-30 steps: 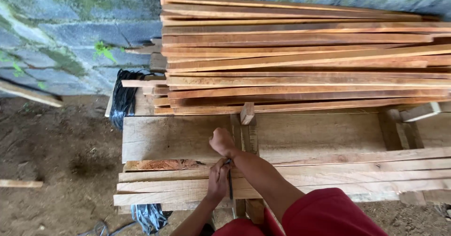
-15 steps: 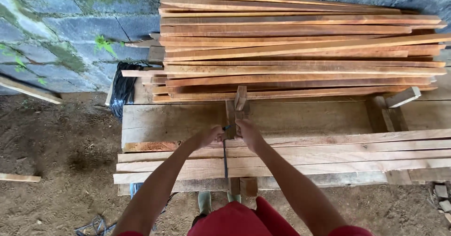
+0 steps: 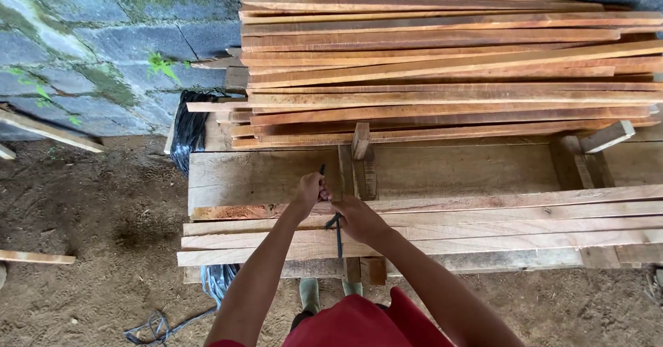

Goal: Organizing and bundling thin wooden strips on a workbench.

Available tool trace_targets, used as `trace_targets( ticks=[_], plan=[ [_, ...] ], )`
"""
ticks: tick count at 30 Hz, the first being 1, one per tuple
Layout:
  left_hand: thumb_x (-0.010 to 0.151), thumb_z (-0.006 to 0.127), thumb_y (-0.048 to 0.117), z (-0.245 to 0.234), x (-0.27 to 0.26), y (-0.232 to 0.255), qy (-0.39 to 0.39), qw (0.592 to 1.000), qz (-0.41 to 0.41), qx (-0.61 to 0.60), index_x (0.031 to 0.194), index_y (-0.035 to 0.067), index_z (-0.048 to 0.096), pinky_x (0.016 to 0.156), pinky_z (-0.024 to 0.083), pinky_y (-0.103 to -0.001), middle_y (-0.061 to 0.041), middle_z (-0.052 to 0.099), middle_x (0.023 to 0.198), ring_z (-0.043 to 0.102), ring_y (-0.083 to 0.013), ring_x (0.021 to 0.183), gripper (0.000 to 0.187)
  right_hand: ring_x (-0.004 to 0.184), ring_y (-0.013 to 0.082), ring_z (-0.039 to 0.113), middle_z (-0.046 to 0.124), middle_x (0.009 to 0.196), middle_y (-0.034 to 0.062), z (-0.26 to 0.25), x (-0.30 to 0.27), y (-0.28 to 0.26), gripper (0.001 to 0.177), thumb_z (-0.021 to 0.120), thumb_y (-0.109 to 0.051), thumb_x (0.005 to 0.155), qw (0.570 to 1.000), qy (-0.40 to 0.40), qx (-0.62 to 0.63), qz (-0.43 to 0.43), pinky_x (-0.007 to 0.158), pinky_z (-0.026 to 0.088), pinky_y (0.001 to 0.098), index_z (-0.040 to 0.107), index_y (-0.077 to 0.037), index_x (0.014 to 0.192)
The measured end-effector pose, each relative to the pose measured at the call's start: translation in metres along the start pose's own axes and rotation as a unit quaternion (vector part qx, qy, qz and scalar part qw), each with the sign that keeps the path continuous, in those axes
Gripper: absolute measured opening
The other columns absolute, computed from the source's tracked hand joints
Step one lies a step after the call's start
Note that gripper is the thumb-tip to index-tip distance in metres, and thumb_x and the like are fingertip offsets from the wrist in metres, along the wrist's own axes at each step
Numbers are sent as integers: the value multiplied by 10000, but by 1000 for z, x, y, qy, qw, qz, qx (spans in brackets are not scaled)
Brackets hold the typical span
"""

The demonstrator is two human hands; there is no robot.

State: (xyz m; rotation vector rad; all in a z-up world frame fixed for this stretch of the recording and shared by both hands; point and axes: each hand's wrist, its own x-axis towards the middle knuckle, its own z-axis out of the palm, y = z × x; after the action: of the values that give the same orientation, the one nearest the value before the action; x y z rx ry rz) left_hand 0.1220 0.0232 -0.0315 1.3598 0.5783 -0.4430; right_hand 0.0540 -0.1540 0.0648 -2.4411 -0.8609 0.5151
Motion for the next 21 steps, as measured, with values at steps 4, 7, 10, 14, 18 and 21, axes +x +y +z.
trace_targets(
  ticks=[4,7,10,14,18,21],
  plan=[
    [879,597,301,-2,-26,8,17,999,34,29,760,51,632,579,495,-319,-76,482,634,572,-190,586,279,1014,346,623,592,1039,167,6,1,-4,320,614,-58,959,998,7,-60,-19,843,531,447,601,-28,1277],
    [1016,486,466,-10,-72,23,-11,961,155,228,829,204,753,999,488,-404,-29,756,782,732,-281,869,418,986,336,632,610,1021,159,17,4,9,276,613,-65,955,998,25,-56,-20,827,543,428,639,-20,1226],
    [1092,392,474,-17,-97,19,9,843,263,469,920,123,723,1290,121,-458,-138,774,894,750,-315,930,512,931,391,619,587,976,156,19,5,16,228,613,-54,929,998,52,17,-12,785,556,474,684,-52,1146],
    [1056,421,502,-8,-90,0,26,792,229,565,957,202,736,1224,202,-501,-58,780,937,739,-275,1030,447,1051,436,626,611,1083,210,-2,1,-8,246,541,-72,944,997,44,59,-1,881,563,524,653,-33,1159],
    [986,619,275,-9,-62,-31,62,705,291,644,1172,195,733,1200,287,-511,-42,787,1007,744,-262,979,233,1167,379,619,606,1204,178,18,2,17,388,463,-149,981,991,34,125,36,993,530,529,609,-63,1330],
    [1052,512,440,-8,-44,-52,134,819,274,485,952,183,755,1203,279,-480,-50,779,832,757,-275,924,367,1152,492,590,585,1182,240,4,-9,3,356,460,-119,981,973,69,217,33,957,516,622,573,2,1296]
  ],
)
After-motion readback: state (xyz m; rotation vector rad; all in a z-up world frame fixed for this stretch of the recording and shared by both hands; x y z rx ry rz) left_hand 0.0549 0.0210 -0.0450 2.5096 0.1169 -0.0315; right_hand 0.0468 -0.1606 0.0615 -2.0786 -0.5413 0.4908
